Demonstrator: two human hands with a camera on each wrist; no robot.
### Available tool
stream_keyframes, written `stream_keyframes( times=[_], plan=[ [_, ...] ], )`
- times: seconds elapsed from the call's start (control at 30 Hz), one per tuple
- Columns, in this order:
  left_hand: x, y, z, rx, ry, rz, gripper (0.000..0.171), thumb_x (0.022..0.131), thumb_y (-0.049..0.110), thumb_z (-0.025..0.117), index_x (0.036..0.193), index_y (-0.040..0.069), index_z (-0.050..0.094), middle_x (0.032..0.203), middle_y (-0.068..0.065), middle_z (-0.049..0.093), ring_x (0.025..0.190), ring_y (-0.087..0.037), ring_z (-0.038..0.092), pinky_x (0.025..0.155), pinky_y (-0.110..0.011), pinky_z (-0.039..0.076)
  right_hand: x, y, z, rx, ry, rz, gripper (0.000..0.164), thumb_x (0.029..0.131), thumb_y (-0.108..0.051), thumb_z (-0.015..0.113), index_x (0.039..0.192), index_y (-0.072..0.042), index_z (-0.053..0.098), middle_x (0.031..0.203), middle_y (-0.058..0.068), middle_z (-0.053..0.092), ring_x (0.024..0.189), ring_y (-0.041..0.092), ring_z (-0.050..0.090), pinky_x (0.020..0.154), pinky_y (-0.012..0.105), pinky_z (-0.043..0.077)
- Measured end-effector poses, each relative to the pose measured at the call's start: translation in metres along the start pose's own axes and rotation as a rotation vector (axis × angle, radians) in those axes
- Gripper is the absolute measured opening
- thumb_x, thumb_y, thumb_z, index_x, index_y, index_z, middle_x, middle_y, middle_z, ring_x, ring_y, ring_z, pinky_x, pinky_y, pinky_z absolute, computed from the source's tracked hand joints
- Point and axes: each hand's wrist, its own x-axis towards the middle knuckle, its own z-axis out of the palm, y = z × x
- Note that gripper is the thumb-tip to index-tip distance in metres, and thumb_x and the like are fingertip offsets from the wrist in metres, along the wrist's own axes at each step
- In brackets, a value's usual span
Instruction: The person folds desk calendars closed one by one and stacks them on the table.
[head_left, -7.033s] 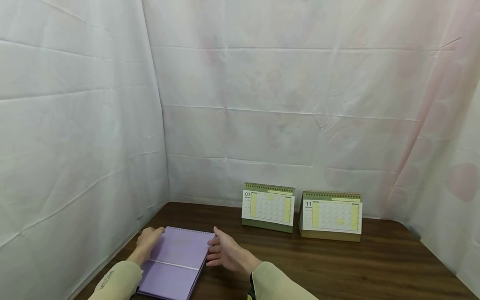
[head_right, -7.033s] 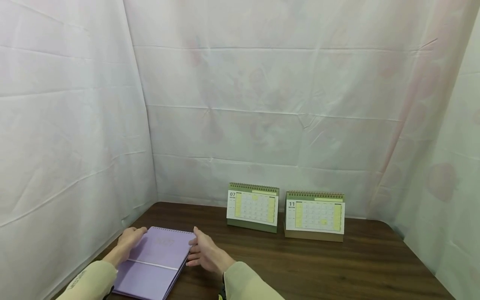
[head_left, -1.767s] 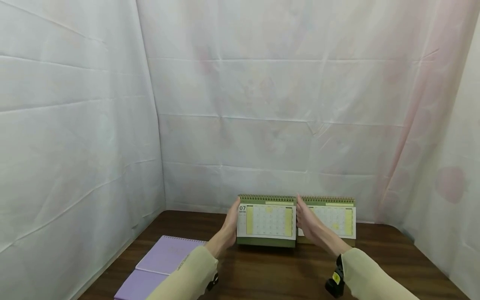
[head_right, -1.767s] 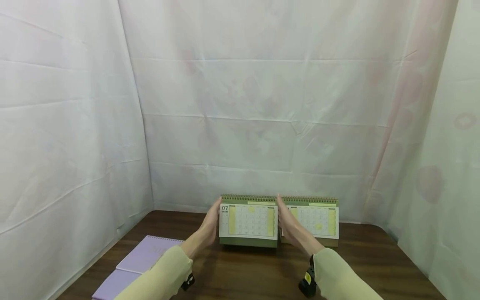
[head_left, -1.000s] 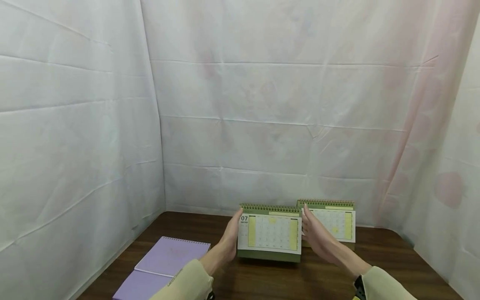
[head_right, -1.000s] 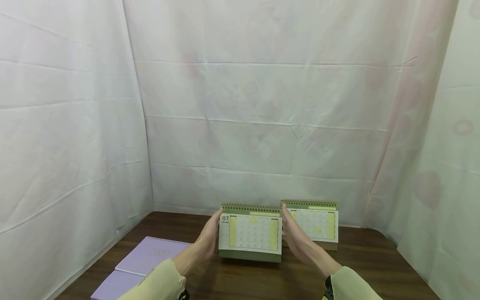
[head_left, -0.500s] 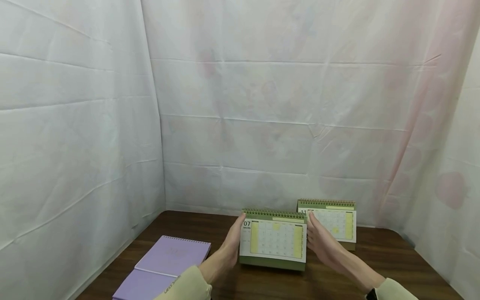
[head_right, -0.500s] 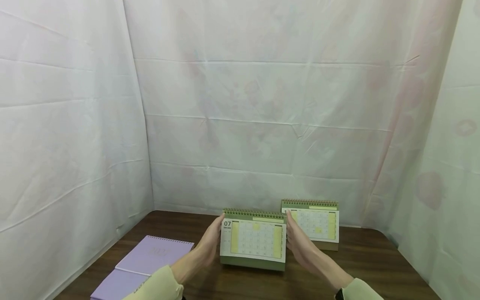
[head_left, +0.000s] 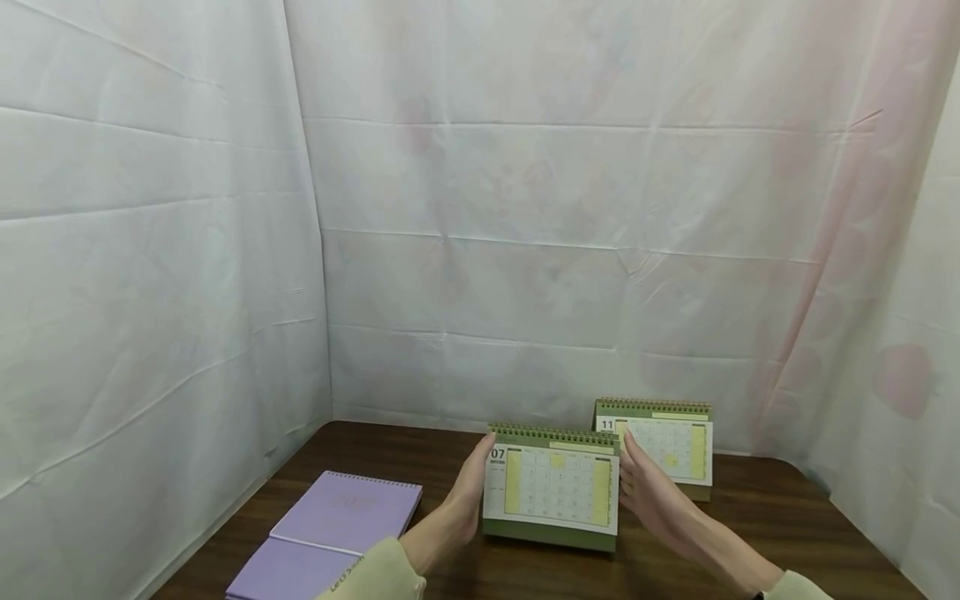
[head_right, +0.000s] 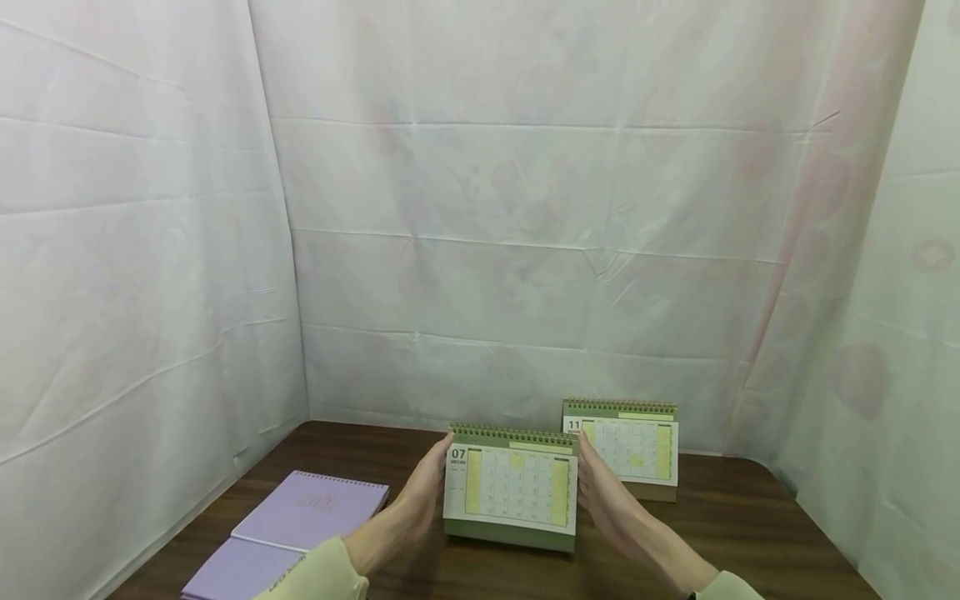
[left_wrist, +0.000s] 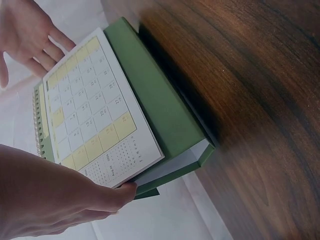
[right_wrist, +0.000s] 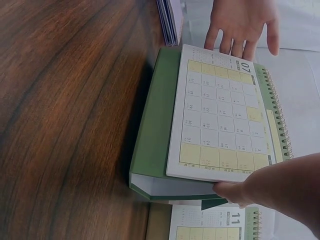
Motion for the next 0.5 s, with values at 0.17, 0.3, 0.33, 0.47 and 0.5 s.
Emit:
stream_keyframes(
  times=[0.17, 0.3, 0.33, 0.47, 0.5],
  plan=[
    [-0.0004, -0.002, 0.0005, 0.006, -0.009, 0.011, 0.079, 0.097, 0.059, 0.033, 0.155, 0.009, 0.014, 0.162, -0.021, 0.004, 0.148, -0.044, 0.0, 0.114, -0.066, -0.002, -0.0012, 0.001, -0.0002, -0.012, -0.002, 0.001, 0.1, 0.092, -0.074, 0.018, 0.146, -0.004, -0.029, 0.153, 0.024, -0.03, 0.142, 0.048, -0.02, 0.115, 0.063, -0.002],
    [-0.0007, -0.0035, 0.0005, 0.013, -0.017, 0.014, 0.078, 0.098, 0.058, 0.033, 0.155, 0.009, 0.013, 0.162, -0.019, 0.002, 0.148, -0.044, -0.004, 0.114, -0.067, -0.003, -0.0009, 0.0028, -0.0006, -0.012, -0.002, -0.002, 0.1, 0.092, -0.074, 0.018, 0.146, -0.004, -0.029, 0.153, 0.025, -0.03, 0.141, 0.049, -0.02, 0.115, 0.063, -0.003],
    [-0.0006, -0.0041, 0.0005, 0.016, -0.019, 0.013, 0.078, 0.098, 0.058, 0.033, 0.156, 0.009, 0.012, 0.162, -0.019, 0.002, 0.147, -0.044, -0.005, 0.113, -0.067, -0.003, -0.001, 0.0035, -0.0007, -0.012, 0.0, 0.0, 0.1, 0.092, -0.073, 0.018, 0.146, -0.003, -0.029, 0.153, 0.026, -0.03, 0.141, 0.049, -0.02, 0.115, 0.063, -0.003],
    [-0.0002, -0.0072, -0.0001, 0.032, -0.021, -0.003, 0.078, 0.097, 0.059, 0.033, 0.156, 0.011, 0.012, 0.163, -0.018, 0.0, 0.147, -0.045, -0.007, 0.112, -0.069, -0.003, -0.0008, 0.0079, -0.0011, -0.016, 0.007, 0.009, 0.1, 0.092, -0.073, 0.018, 0.146, -0.003, -0.029, 0.153, 0.026, -0.029, 0.141, 0.05, -0.019, 0.115, 0.062, -0.002],
    [0.0, -0.0082, -0.0003, 0.035, -0.022, -0.005, 0.078, 0.097, 0.059, 0.033, 0.156, 0.011, 0.012, 0.163, -0.018, 0.0, 0.147, -0.046, -0.007, 0.112, -0.069, -0.003, -0.001, 0.009, -0.0011, -0.019, 0.008, 0.012, 0.1, 0.092, -0.073, 0.018, 0.146, -0.003, -0.029, 0.153, 0.026, -0.029, 0.141, 0.051, -0.019, 0.115, 0.063, -0.002]
  ],
)
